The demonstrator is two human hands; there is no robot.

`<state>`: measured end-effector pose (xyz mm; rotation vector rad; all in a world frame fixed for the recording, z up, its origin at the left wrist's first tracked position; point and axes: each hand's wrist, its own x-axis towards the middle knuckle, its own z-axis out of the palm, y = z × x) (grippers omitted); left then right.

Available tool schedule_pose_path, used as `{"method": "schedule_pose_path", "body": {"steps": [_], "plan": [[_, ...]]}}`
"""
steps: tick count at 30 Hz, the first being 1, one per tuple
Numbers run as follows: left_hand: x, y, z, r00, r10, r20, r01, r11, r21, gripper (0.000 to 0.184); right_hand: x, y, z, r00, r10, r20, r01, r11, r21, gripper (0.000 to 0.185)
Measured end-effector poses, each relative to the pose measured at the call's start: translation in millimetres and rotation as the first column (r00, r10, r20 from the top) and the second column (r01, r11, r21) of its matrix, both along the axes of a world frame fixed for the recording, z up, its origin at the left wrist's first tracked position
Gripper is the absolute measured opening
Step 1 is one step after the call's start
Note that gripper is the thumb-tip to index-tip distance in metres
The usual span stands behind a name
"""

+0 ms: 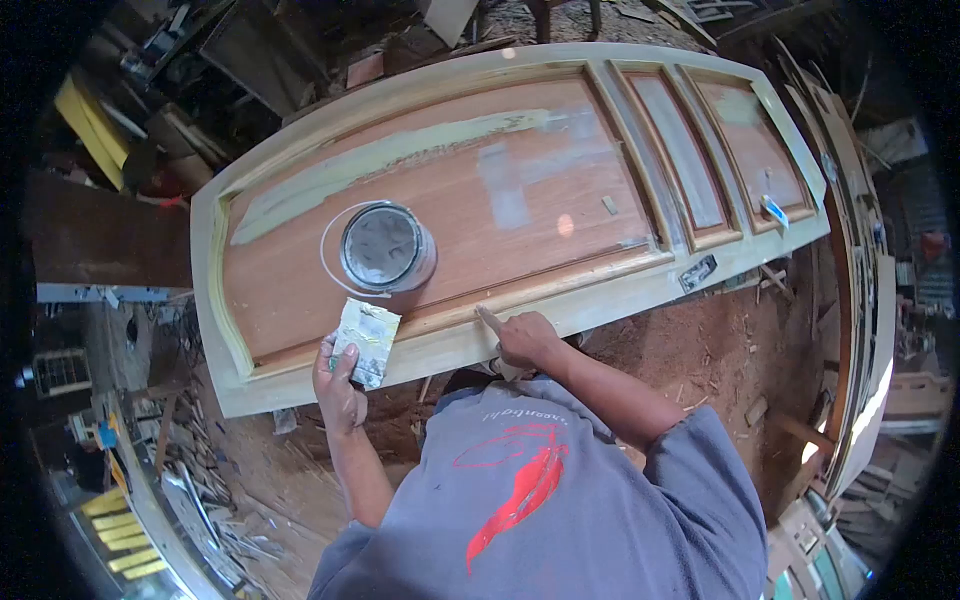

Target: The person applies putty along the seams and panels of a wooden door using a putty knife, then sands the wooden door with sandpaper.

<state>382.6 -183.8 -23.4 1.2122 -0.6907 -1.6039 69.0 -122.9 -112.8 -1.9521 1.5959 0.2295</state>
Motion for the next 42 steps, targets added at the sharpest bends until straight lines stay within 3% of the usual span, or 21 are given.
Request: {"method": "schedule_pose_path", "body": {"steps": [11, 17, 20, 23, 32, 35, 38, 42], "plan": [[9.6, 29.1, -8.5, 0.999, 0.044, -0.023, -0.043, 0.999, 0.031, 0.034, 18.7, 8.0, -35.1, 0.986, 0.018, -0.163, -0.044, 0.987, -0.155, 0.081], [6.0, 33.9, 0.5, 0.999, 0.042, -0.008, -0.042, 0.999, 0.008, 0.033, 26.1, -1.8, -42.4, 0.919, 0.126, -0.375, -0.158, 0.986, -0.057, 0.082], [11.8, 35.7, -3.0, 0.999, 0.027, -0.035, -0.026, 0.999, 0.020, 0.034, 15.0, -4.2, -12.9, 0.975, -0.021, -0.221, -0.007, 0.992, -0.126, 0.078], [11.5, 36.7, -4.6, 1.000, 0.002, -0.016, -0.002, 1.000, 0.010, 0.034, 10.5, 4.0, 9.1, 0.987, 0.081, -0.142, -0.093, 0.993, -0.075, 0.081], [-3.8, 33.6, 1.4, 1.000, -0.020, -0.013, 0.020, 1.000, -0.004, 0.036, -12.7, 22.4, -33.4, 0.985, 0.100, -0.139, -0.125, 0.975, -0.182, 0.083], [-2.7, 34.4, -2.2, 1.000, -0.011, -0.019, 0.011, 1.000, 0.001, 0.036, -5.1, 6.5, -1.1, 0.994, 0.012, -0.112, -0.020, 0.997, -0.069, 0.081], [-2.7, 36.0, -3.4, 1.000, -0.017, -0.018, 0.017, 1.000, -0.001, 0.035, 6.4, -0.6, 4.1, 0.998, -0.067, 0.012, 0.068, 0.995, -0.069, 0.081], [-1.8, 37.4, -2.8, 1.000, 0.002, -0.001, -0.002, 1.000, 0.008, 0.035, 9.7, -6.3, -6.3, 0.990, -0.139, -0.020, 0.140, 0.989, 0.041, 0.082]]}}
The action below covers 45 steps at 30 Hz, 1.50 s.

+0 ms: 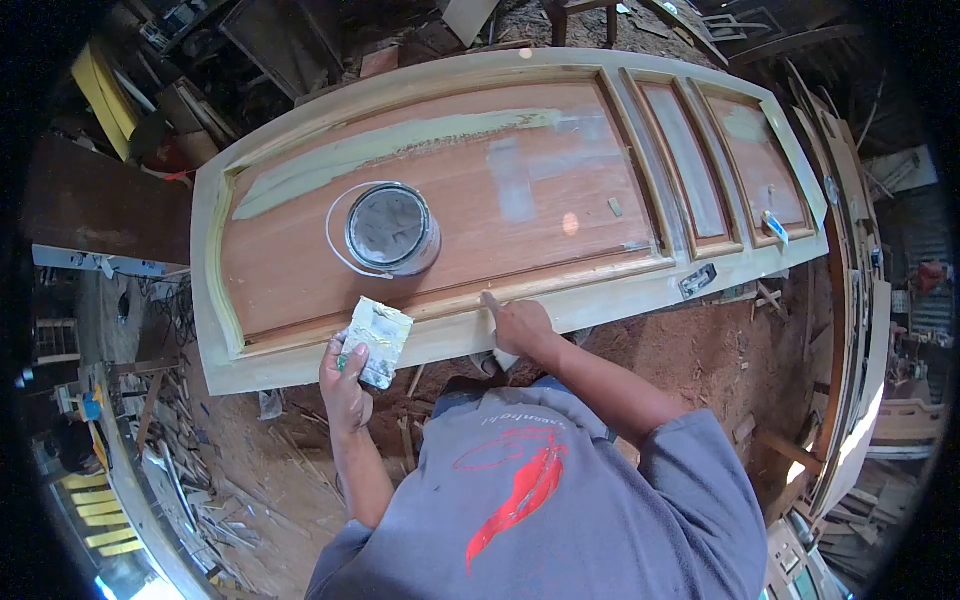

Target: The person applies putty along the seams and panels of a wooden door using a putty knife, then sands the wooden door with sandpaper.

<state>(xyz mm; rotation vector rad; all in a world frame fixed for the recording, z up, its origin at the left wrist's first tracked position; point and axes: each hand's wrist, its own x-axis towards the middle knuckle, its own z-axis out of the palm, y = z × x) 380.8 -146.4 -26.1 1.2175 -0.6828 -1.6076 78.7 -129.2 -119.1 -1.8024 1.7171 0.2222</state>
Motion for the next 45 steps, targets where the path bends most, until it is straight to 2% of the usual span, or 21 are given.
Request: {"method": "schedule_pose_path", "body": {"steps": [5, 11, 14, 17, 20, 23, 29, 32, 35, 38, 41, 45], "plan": [[3.6, 0.8, 1.7, 1.000, 0.017, 0.006, -0.017, 1.000, 0.000, 0.034, -6.3, 3.0, -8.7, 0.997, -0.068, -0.026, 0.069, 0.997, 0.026, 0.087], [3.3, -1.3, -1.3, 1.000, -0.007, 0.004, 0.007, 1.000, 0.010, 0.035, 10.6, 10.6, -11.5, 0.999, 0.015, 0.036, -0.015, 1.000, -0.009, 0.092], [0.5, -4.6, -3.9, 0.999, -0.032, 0.002, 0.032, 0.999, 0.027, 0.035, 17.2, 11.5, -4.4, 0.981, 0.186, 0.049, -0.186, 0.982, 0.007, 0.091], [-1.7, -8.1, -2.7, 1.000, -0.026, -0.011, 0.026, 1.000, 0.006, 0.035, 15.0, 17.0, 7.8, 0.980, 0.185, 0.076, -0.186, 0.983, 0.004, 0.088], [-1.3, -8.6, 2.0, 1.000, -0.018, -0.006, 0.018, 0.999, 0.026, 0.036, 8.5, 22.0, 9.2, 0.998, 0.055, 0.033, -0.053, 0.996, -0.066, 0.085], [0.7, -8.7, -4.9, 1.000, -0.030, 0.007, 0.030, 0.999, 0.029, 0.036, 1.5, 33.1, -21.6, 0.986, 0.157, -0.057, -0.162, 0.982, -0.096, 0.081], [0.3, -9.3, -1.1, 0.999, -0.045, -0.009, 0.045, 0.999, 0.011, 0.036, 4.9, 19.1, 16.5, 0.997, 0.069, -0.024, -0.072, 0.986, -0.153, 0.076], [-0.7, -11.2, -1.3, 0.998, -0.061, -0.016, 0.061, 0.998, 0.018, 0.035, 6.1, 25.2, -22.7, 0.992, 0.104, -0.073, -0.118, 0.971, -0.208, 0.081], [0.7, -12.8, -0.3, 0.998, -0.053, -0.017, 0.053, 0.999, 0.009, 0.035, 11.8, 16.9, -0.7, 0.997, 0.078, 0.005, -0.076, 0.985, -0.157, 0.080], [1.7, -15.5, -8.1, 0.998, -0.069, -0.014, 0.069, 0.998, 0.007, 0.035, 20.1, 12.6, 2.8, 0.993, 0.109, 0.043, -0.097, 0.970, -0.225, 0.079], [2.2, -18.8, -6.2, 0.999, -0.046, -0.005, 0.046, 0.999, 0.005, 0.036, 11.4, 20.4, -17.7, 0.999, 0.032, -0.006, -0.032, 0.968, -0.250, 0.079], [14.3, -24.3, 2.3, 0.999, -0.002, 0.039, 0.002, 1.000, -0.014, 0.036, -23.6, 33.6, -10.3, 0.987, -0.103, -0.120, 0.086, 0.986, -0.142, 0.084]]}}
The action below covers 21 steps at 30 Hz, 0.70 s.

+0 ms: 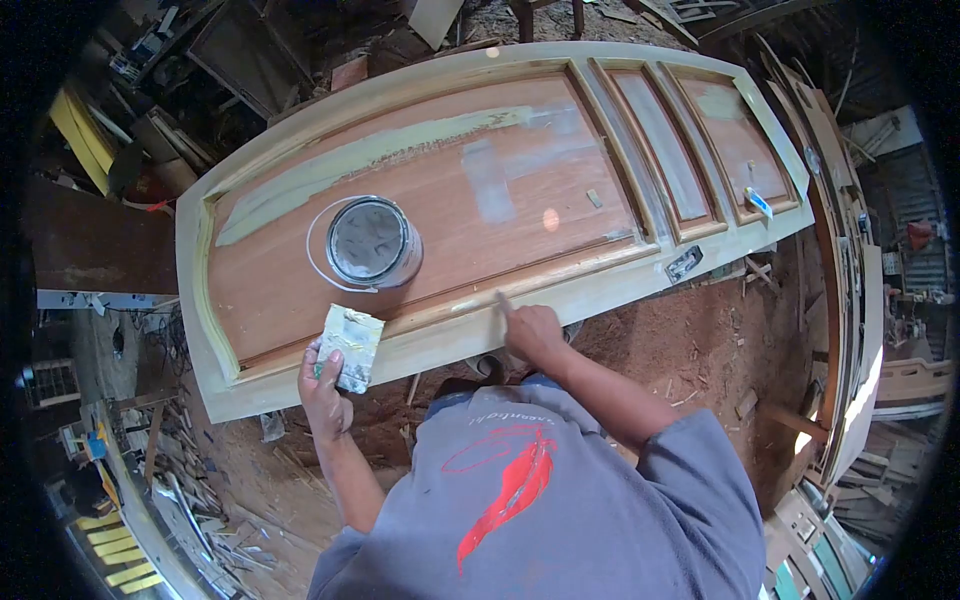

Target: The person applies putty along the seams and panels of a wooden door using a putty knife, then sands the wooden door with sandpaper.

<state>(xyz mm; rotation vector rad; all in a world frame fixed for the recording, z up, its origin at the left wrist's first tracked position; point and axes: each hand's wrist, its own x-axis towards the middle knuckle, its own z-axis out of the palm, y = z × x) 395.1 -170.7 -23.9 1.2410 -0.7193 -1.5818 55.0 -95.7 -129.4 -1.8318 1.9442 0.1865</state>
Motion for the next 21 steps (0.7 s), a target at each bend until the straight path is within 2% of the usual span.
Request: {"method": "schedule_pose_path", "body": {"steps": [2, 5, 8, 14, 17, 20, 21], "plan": [[11.6, 0.4, -6.3, 0.999, 0.029, 0.025, -0.029, 1.000, -0.007, 0.037, -17.6, 10.2, 8.8, 0.992, -0.121, -0.032, 0.123, 0.991, 0.048, 0.085], [15.9, 1.1, -9.8, 1.000, 0.022, 0.016, -0.022, 1.000, 0.007, 0.038, -29.2, 21.9, 17.6, 0.991, -0.129, -0.039, 0.131, 0.991, 0.038, 0.088], [10.9, 0.2, -13.9, 1.000, 0.002, -0.013, -0.002, 1.000, 0.009, 0.039, -24.1, 22.5, 13.7, 0.994, -0.094, -0.049, 0.096, 0.994, 0.050, 0.088], [-1.4, -4.6, -6.0, 0.999, -0.041, -0.015, 0.041, 0.999, 0.009, 0.038, -22.1, 16.5, 1.7, 0.993, 0.054, -0.109, -0.058, 0.998, -0.027, 0.076], [-2.8, -4.6, -6.1, 0.999, -0.047, -0.008, 0.047, 0.999, 0.009, 0.037, -20.4, 7.1, -2.8, 0.964, 0.143, -0.224, -0.129, 0.989, 0.073, 0.072], [-4.6, -3.6, -2.5, 0.998, -0.053, -0.022, 0.053, 0.999, 0.004, 0.037, -24.2, -3.4, -4.8, 0.941, 0.193, -0.279, -0.171, 0.980, 0.101, 0.073], [-4.7, -2.8, -2.6, 0.998, -0.049, -0.025, 0.049, 0.999, -0.006, 0.038, -28.1, -4.6, -13.5, 0.944, 0.156, -0.290, -0.148, 0.988, 0.051, 0.073]]}}
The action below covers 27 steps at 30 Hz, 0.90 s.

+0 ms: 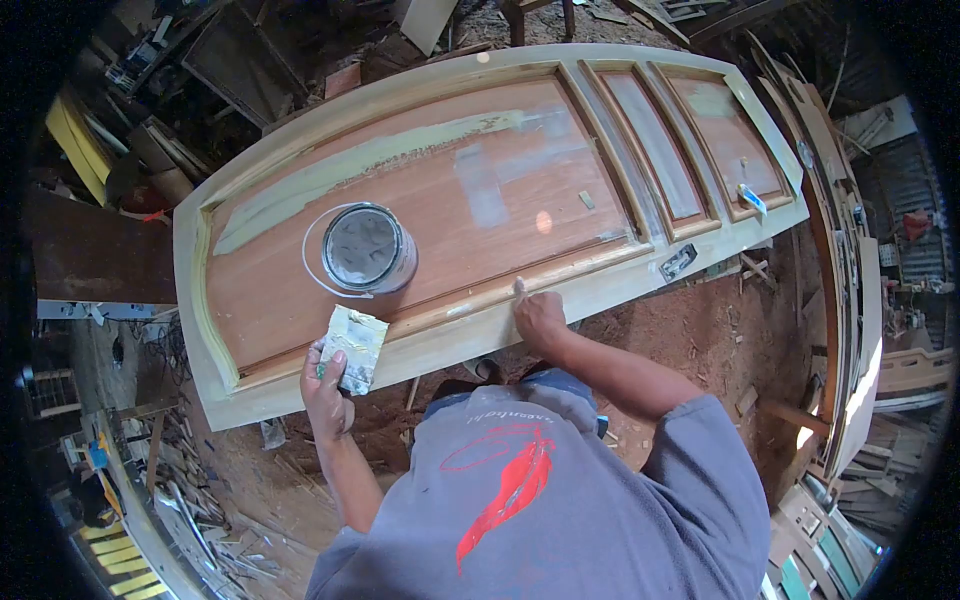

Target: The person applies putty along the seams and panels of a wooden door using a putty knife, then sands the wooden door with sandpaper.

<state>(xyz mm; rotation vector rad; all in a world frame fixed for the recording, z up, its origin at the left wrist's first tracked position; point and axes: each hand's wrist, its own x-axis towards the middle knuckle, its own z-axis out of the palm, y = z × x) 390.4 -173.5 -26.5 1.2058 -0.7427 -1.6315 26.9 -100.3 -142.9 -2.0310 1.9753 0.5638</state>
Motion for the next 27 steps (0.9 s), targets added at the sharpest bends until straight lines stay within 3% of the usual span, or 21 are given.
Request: {"method": "schedule_pose_path", "body": {"steps": [2, 5, 8, 12, 16, 23, 26, 27], "plan": [[1.6, 0.1, -0.7, 1.000, 0.015, -0.005, -0.015, 1.000, -0.021, 0.038, -10.8, -2.3, -23.7, 0.999, -0.039, -0.001, 0.039, 0.994, -0.104, 0.074], [3.8, 1.9, 2.8, 1.000, 0.016, 0.001, -0.016, 1.000, 0.000, 0.038, -12.3, 1.6, 22.3, 0.988, 0.026, 0.150, -0.015, 0.997, -0.071, 0.077], [2.7, 1.2, 0.9, 1.000, 0.012, 0.022, -0.012, 1.000, 0.007, 0.038, -5.4, 12.2, 28.7, 0.992, 0.039, 0.118, -0.041, 0.999, 0.014, 0.079], [3.0, -1.4, -2.5, 1.000, 0.010, 0.008, -0.010, 1.000, -0.005, 0.037, -9.2, 19.9, 14.1, 0.995, 0.035, 0.093, -0.031, 0.999, -0.043, 0.077], [1.8, -3.4, 0.0, 1.000, 0.007, -0.004, -0.007, 1.000, -0.015, 0.036, -5.4, 12.8, 38.3, 0.989, -0.012, 0.150, 0.022, 0.998, -0.064, 0.070], [7.7, -4.1, 1.2, 0.999, 0.035, -0.023, -0.035, 0.999, -0.009, 0.034, -0.5, 5.5, 31.4, 0.971, -0.002, 0.241, 0.008, 1.000, -0.026, 0.047], [15.4, -3.3, -1.6, 0.998, 0.061, -0.019, -0.062, 0.998, -0.018, 0.033, 7.6, -18.3, 73.6, 0.870, -0.247, 0.427, 0.328, 0.936, -0.127, 0.042], [17.8, -2.2, -1.7, 0.998, 0.067, -0.009, -0.067, 0.998, -0.022, 0.033, 9.6, -29.2, 88.1, 0.795, -0.303, 0.525, 0.396, 0.915, -0.071, 0.045]]}}
